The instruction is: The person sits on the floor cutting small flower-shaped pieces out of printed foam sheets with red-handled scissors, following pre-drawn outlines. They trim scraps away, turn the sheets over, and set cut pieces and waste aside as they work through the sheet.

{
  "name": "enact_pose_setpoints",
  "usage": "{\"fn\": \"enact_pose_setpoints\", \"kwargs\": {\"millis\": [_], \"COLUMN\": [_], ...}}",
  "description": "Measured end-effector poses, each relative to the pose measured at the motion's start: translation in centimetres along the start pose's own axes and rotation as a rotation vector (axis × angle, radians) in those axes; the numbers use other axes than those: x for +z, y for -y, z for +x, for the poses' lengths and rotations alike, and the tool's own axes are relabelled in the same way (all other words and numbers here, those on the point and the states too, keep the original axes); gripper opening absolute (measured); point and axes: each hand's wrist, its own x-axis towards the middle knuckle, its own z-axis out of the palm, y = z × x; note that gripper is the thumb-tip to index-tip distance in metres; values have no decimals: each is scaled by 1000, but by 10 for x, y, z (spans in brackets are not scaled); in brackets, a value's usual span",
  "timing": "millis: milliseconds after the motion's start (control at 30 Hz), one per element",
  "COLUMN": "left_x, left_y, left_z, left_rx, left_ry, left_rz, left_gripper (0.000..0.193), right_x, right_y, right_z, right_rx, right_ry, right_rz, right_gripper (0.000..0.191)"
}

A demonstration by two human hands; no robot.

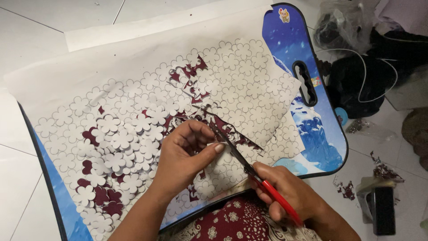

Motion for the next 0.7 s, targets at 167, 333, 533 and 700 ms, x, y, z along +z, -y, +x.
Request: {"fn": "enact_pose_setpoints", "kwargs": {"millis": [167, 333, 533, 700], "left_x": [1, 17, 31, 30], "left_y": [1, -4, -9, -13], "left_z": [3, 0, -10, -15], "left_rx": [42, -71, -50, -102], "left_ry": [-35, -110, -107, -73], "left_rz": [-110, -171, -235, -169], "left_gripper": [26, 39, 50, 57], "right_x": [0, 2, 0, 0], "right_y": [-6, -3, 14, 25], "right_z": [-1, 2, 0, 0], "right_rx": [6, 7, 19, 22], "right_ry": [15, -44, -28, -30], "right_rz": [20, -29, -85, -94], "right_gripper": [104, 105, 116, 124]}}
